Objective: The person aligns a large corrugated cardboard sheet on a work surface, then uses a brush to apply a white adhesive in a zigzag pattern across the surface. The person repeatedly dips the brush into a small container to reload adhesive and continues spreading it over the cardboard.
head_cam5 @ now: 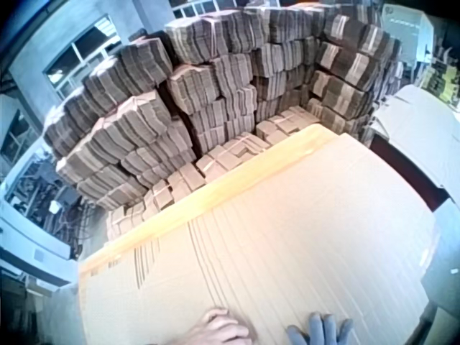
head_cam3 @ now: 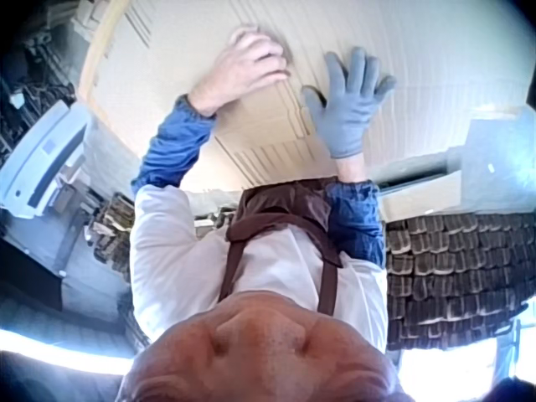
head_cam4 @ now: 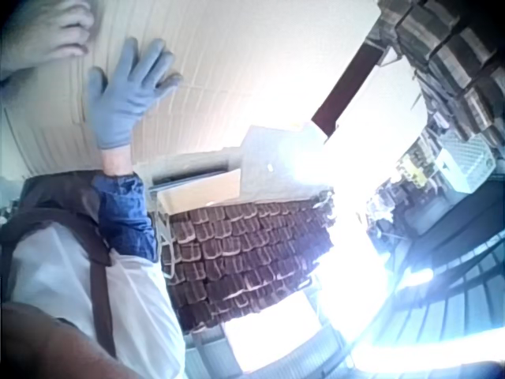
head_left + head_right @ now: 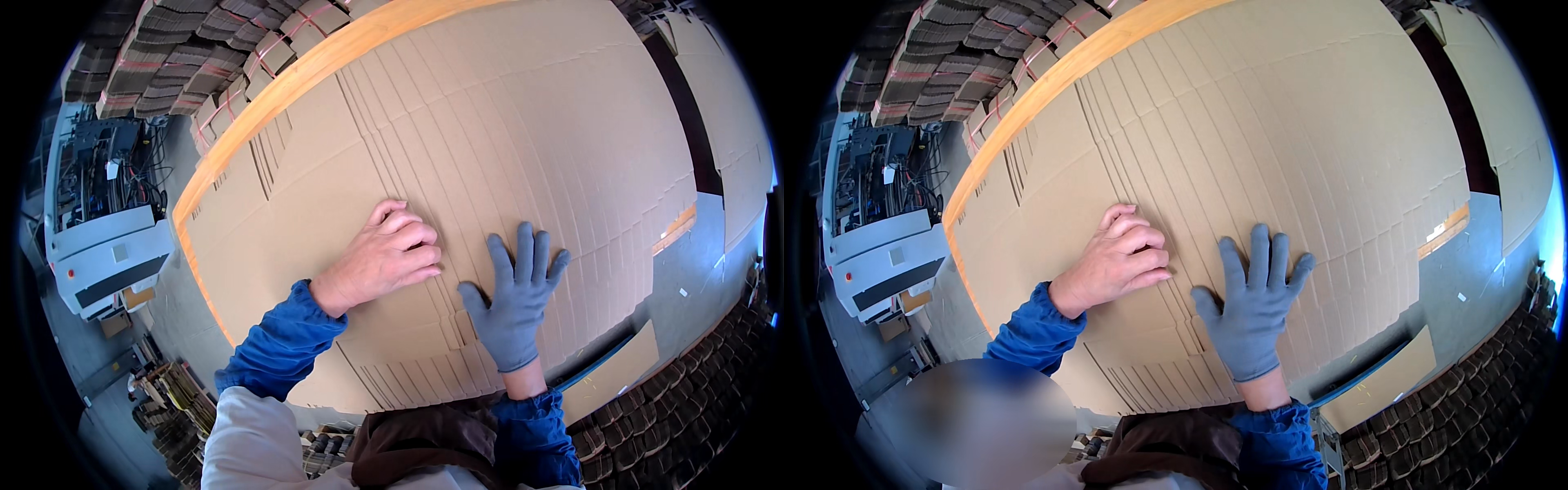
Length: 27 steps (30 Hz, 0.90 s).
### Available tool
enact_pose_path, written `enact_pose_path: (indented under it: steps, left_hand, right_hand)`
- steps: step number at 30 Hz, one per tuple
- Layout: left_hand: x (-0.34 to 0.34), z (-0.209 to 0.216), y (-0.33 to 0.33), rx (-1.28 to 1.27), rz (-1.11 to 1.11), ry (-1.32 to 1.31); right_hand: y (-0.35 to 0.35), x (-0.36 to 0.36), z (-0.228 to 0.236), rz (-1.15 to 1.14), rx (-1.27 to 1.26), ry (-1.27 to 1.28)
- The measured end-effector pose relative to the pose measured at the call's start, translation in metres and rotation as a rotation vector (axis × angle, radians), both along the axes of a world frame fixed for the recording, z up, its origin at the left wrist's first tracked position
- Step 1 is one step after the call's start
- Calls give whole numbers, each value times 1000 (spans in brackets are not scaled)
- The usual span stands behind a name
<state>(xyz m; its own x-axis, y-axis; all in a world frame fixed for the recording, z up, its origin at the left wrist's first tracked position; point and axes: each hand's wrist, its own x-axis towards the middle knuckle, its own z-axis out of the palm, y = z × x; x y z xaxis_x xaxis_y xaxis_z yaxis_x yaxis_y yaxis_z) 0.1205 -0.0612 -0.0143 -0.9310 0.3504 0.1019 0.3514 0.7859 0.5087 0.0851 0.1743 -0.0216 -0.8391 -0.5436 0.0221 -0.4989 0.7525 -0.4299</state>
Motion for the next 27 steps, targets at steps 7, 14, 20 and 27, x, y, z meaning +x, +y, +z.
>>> enact_pose_path:
  steps: [7,14,20,27]
  left_hand:
    - [3,-3,-1,4,9,4]
    - [7,-4,-3,-20,31,8]
    - [8,-8,-3,-22,36,2]
    - [7,-4,-5,-16,26,-3]
  right_hand:
    - [1,1,0,6,9,-1]
    - [1,0,-1,2,10,4]
    - [2,0,-2,-3,17,6]
    - [0,-1,-3,2,-10,24]
